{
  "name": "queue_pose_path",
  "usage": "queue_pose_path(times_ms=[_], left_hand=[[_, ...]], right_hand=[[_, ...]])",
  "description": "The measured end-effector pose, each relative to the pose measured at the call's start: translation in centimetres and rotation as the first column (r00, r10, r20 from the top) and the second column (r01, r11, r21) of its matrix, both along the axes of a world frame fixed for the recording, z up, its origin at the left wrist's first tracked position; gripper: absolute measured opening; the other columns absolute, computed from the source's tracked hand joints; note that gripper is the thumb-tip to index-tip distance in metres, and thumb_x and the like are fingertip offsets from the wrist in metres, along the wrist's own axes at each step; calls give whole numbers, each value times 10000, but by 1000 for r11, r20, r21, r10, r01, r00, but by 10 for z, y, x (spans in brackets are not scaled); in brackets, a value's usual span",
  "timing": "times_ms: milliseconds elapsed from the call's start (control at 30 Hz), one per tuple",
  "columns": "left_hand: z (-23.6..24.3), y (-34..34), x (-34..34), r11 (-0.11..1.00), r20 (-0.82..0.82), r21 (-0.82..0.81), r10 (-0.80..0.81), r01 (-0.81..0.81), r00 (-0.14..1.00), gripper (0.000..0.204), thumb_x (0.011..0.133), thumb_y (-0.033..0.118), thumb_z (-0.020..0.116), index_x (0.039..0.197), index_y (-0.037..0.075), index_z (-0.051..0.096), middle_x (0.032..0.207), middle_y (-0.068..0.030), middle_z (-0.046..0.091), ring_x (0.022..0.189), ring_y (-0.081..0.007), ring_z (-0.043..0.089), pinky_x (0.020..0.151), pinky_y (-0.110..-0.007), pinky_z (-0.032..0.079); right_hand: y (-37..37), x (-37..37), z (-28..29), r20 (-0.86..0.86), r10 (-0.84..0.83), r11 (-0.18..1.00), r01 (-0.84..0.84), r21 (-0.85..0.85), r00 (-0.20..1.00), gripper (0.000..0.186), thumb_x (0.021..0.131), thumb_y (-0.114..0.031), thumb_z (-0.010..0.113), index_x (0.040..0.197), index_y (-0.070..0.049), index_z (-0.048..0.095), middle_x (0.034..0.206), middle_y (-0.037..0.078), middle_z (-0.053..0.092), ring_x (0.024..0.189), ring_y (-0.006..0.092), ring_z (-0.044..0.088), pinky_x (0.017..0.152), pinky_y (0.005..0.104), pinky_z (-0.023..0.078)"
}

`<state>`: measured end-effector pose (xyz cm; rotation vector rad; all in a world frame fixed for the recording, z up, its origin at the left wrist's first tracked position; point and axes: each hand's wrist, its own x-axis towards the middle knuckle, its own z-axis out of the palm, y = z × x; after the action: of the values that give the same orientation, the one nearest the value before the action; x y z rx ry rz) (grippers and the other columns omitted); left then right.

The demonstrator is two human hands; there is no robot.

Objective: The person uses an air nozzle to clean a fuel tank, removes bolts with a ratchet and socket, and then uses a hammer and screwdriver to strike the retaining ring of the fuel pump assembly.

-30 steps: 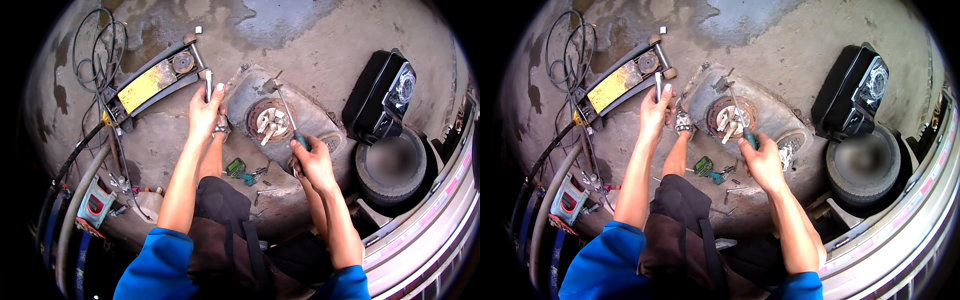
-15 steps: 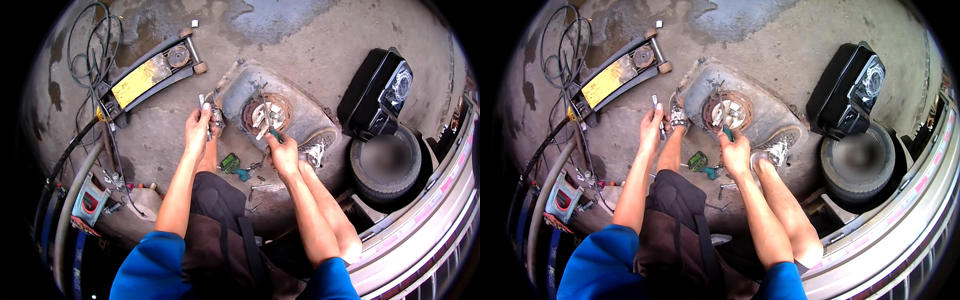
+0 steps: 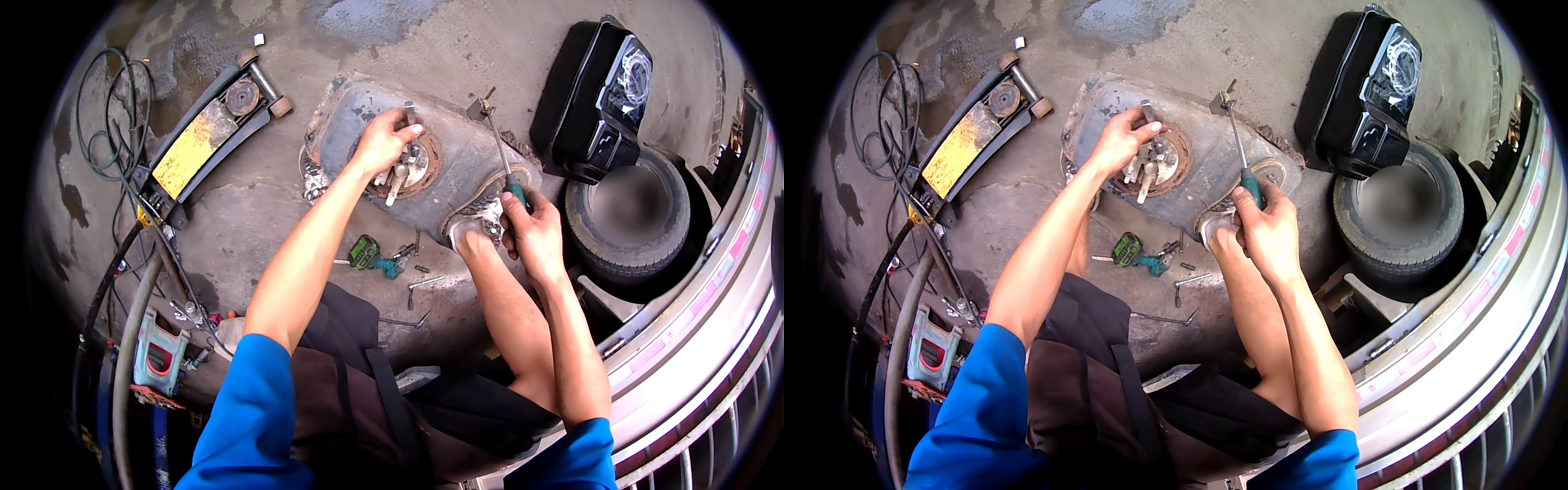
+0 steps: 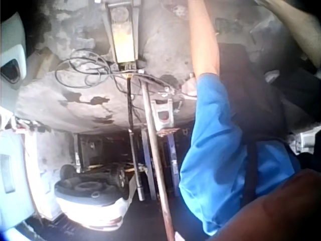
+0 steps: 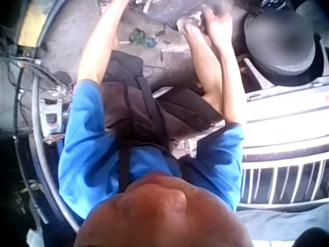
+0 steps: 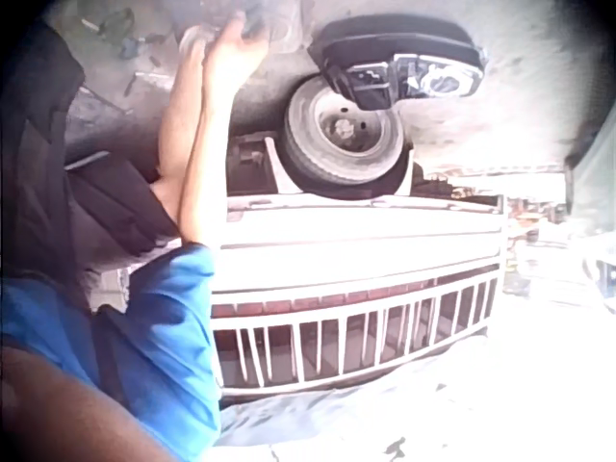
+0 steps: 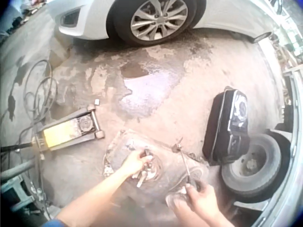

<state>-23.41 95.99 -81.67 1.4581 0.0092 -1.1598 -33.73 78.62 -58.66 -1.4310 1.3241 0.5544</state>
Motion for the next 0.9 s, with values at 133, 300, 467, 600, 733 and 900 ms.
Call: queue_pose_path(times_ms=[133, 300, 467, 600, 733, 900], left_hand=[[-19, -67, -23, 948, 125, 52, -318, 314, 940, 277, 884, 117, 687, 1112, -31, 631, 1043, -108, 705, 947, -167, 639, 880, -312, 477], [-42, -92, -61, 836, 173, 109, -548, 537, 818, 331, 854, 121, 706, 1149, -10, 634, 1059, -136, 710, 987, -201, 658, 899, -338, 477], [-66, -96, -56, 732, 180, 170, -682, 660, 709, 289, 863, 141, 703, 1116, 8, 662, 1008, -108, 724, 919, -173, 658, 860, -330, 492], [-64, -110, -30, 748, -4, 131, -656, 650, 755, 258, 889, 142, 689, 1102, -1, 660, 956, -44, 714, 869, -111, 627, 817, -285, 498], [-64, -114, -28, 715, 86, 121, -699, 689, 710, 258, 877, 150, 711, 1079, -3, 658, 946, -52, 714, 855, -120, 630, 798, -294, 497], [-48, -121, -40, 609, 115, 189, -793, 770, 599, 290, 862, 157, 725, 1077, -19, 641, 944, -98, 718, 853, -159, 639, 804, -325, 493]], right_hand=[[-13, -22, 19, 9, 59, 996, -58, -66, 998, 368, 939, -172, 599, 1174, 108, 552, 646, 18, 542, 501, 74, 487, 463, 256, 382], [-20, -41, 12, -15, 41, 996, -42, -75, 999, 375, 912, -171, 613, 1147, 119, 575, 663, 69, 587, 532, 90, 529, 514, 287, 434], [-33, -56, -1, 49, 26, 991, -19, -133, 998, 402, 895, -194, 625, 1131, 129, 591, 695, 118, 625, 579, 130, 569, 598, 312, 477], [-49, -53, 6, 42, -31, 989, 37, -145, 999, 387, 902, -196, 627, 1134, 113, 599, 740, 123, 634, 657, 140, 586, 651, 314, 483], [-55, -55, 4, 101, -33, 978, 52, -201, 994, 368, 902, -194, 625, 1127, 97, 610, 793, 131, 646, 739, 144, 596, 700, 312, 484], [-57, -59, 1, 57, -25, 985, 35, -170, 998, 372, 902, -191, 621, 1128, 105, 607, 807, 143, 656, 757, 151, 603, 712, 321, 488]])
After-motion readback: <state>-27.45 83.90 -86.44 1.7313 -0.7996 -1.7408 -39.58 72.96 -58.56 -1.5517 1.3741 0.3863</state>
